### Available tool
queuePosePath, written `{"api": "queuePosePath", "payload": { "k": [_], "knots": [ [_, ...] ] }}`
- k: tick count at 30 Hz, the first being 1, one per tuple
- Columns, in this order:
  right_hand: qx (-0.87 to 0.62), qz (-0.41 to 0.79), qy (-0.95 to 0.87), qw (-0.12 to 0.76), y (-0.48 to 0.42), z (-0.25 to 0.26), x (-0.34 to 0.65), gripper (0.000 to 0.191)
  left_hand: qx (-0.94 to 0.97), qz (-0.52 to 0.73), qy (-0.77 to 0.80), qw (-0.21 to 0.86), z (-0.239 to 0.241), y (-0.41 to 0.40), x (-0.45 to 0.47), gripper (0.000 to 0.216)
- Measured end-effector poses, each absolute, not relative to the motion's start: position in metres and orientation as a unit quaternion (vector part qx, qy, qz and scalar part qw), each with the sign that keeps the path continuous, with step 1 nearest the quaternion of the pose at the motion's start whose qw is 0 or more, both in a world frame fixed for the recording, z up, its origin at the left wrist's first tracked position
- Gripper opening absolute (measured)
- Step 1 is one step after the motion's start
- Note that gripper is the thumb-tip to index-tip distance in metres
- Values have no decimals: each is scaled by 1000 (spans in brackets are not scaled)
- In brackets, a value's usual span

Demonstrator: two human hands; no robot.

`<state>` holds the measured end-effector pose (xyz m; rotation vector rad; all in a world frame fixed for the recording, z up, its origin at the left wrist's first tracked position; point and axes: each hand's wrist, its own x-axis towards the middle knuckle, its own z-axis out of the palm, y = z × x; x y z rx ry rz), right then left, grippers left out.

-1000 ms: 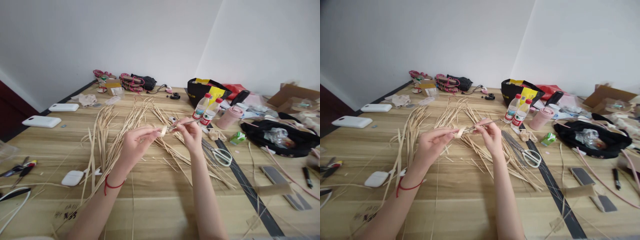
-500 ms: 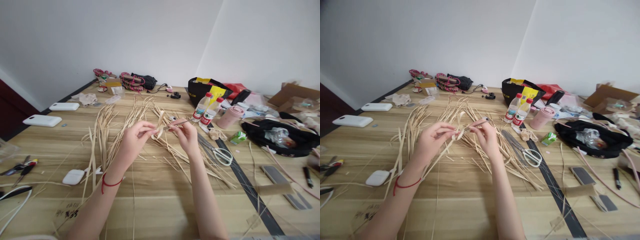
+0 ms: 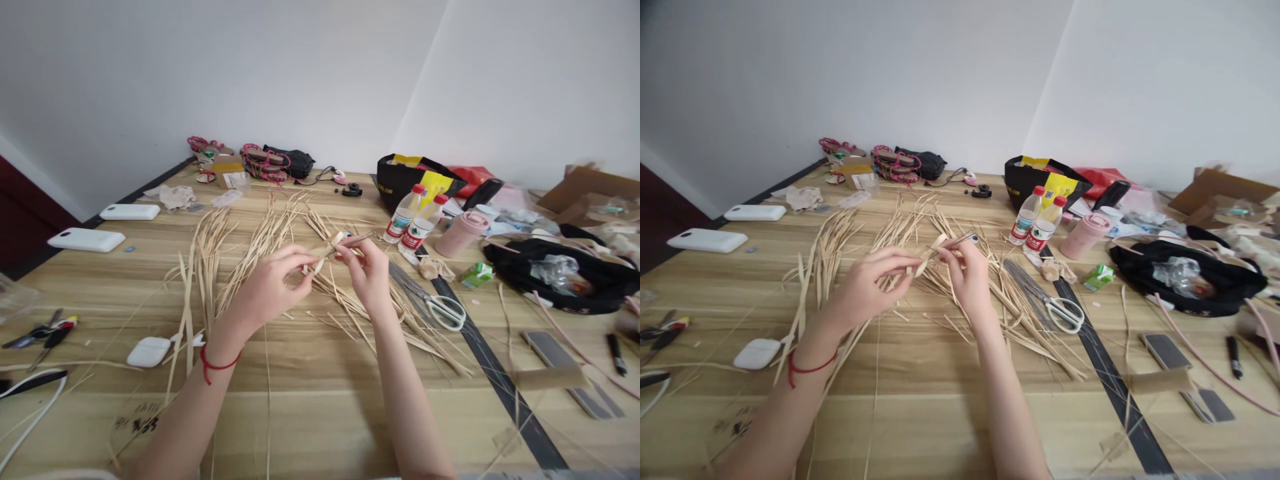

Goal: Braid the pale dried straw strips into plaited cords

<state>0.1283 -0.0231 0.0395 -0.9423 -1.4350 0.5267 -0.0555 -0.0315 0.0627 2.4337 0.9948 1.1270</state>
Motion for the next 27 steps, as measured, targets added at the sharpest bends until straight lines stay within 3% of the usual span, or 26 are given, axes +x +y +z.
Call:
{"api": "queuePosePath", "payload": {
  "k": [3, 8, 20, 27],
  "knots": [
    [-416, 244, -608, 630, -23, 40, 128, 13, 858, 371, 337, 112, 61, -30, -56, 31],
    [-427, 249, -606, 624, -21, 37, 128, 15, 826, 424, 365, 71, 50, -23, -44, 11],
    [-475, 179, -644, 572, -19, 29, 124, 18, 754, 457, 431, 193, 29, -12, -34, 18],
    [-472, 168, -661, 558, -18, 30, 123, 15, 791, 431, 401, 167, 30, -11, -36, 5]
  ]
}}
